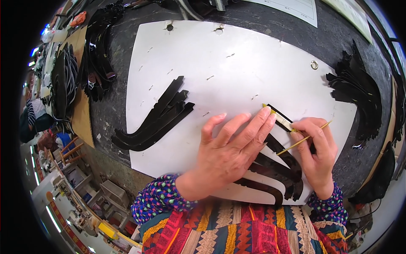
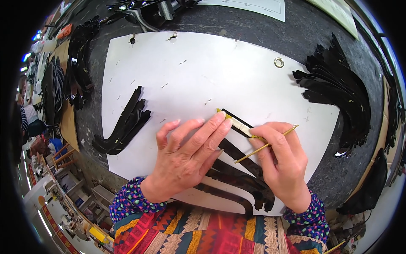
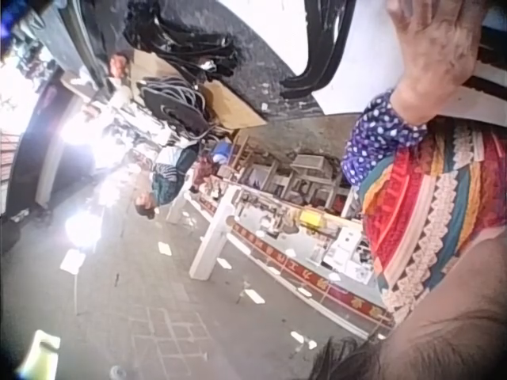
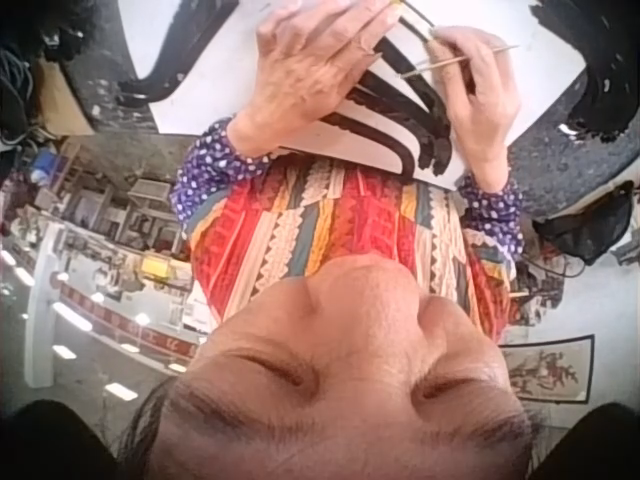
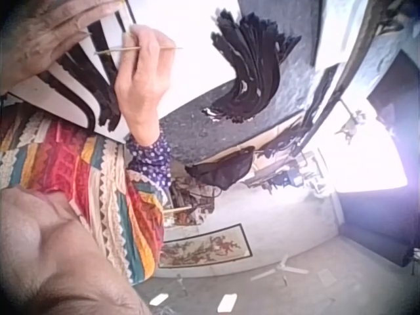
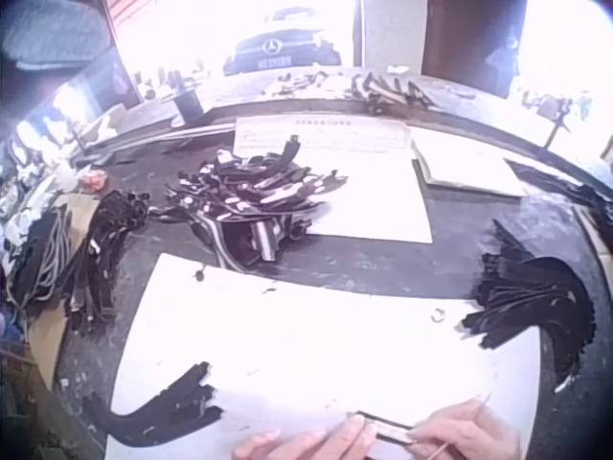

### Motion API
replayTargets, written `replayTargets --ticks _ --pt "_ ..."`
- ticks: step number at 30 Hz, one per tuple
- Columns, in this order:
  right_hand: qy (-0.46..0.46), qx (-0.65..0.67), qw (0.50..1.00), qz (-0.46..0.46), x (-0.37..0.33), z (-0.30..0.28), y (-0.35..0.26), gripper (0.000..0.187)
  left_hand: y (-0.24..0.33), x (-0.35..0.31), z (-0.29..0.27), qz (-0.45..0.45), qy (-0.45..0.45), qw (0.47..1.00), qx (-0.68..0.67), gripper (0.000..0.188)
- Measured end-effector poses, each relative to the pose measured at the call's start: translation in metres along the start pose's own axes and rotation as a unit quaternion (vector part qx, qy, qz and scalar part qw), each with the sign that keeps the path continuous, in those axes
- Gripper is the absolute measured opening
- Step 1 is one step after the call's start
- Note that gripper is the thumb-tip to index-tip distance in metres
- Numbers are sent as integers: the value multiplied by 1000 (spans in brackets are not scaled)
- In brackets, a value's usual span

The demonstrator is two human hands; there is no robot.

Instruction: Apply yellow edge paint or adhesive to the tips of black shoe components using a small applicator stick.

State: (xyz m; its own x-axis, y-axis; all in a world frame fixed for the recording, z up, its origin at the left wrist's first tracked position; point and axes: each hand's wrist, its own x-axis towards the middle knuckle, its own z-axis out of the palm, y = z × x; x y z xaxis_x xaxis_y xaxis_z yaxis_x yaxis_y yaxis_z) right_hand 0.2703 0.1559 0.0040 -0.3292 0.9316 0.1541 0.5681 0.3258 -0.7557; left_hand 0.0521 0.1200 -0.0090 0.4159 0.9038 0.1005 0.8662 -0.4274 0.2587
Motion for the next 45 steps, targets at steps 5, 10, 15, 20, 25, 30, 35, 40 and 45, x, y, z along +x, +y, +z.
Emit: replayTargets --ticks 5,10,15,20,25,30,35,40,45 --pt "8 -41 999 -25 1 6 -2 27 0 0 0 -3 -1 1000 -3 52" --pt "6 -59 997 -41 0 5 -2 29 -2 0 1 -5 16 1000 -17 52" --pt "3 -38 999 -22 0 6 -2 30 -3 0 1 -3 18 1000 -20 50" --pt "1 -40 999 -20 0 6 -2 29 -3 -1 1 -3 19 999 -28 50" --pt "0 -44 999 -17 -1 6 -3 28 -3 -1 1 -5 19 999 -37 50" --pt "0 -47 999 -12 -1 6 -4 29 -4 -2 1 -3 30 999 -39 50" --pt "-4 -43 999 -11 -1 7 -4 28 -4 -3 3 -8 30 999 -45 50" --pt "-4 -47 999 -15 -1 8 -3 28 -5 -2 3 -8 31 998 -47 49" --pt "-5 -49 999 -16 -1 8 -4 28 -5 -3 3 -9 33 998 -50 49"
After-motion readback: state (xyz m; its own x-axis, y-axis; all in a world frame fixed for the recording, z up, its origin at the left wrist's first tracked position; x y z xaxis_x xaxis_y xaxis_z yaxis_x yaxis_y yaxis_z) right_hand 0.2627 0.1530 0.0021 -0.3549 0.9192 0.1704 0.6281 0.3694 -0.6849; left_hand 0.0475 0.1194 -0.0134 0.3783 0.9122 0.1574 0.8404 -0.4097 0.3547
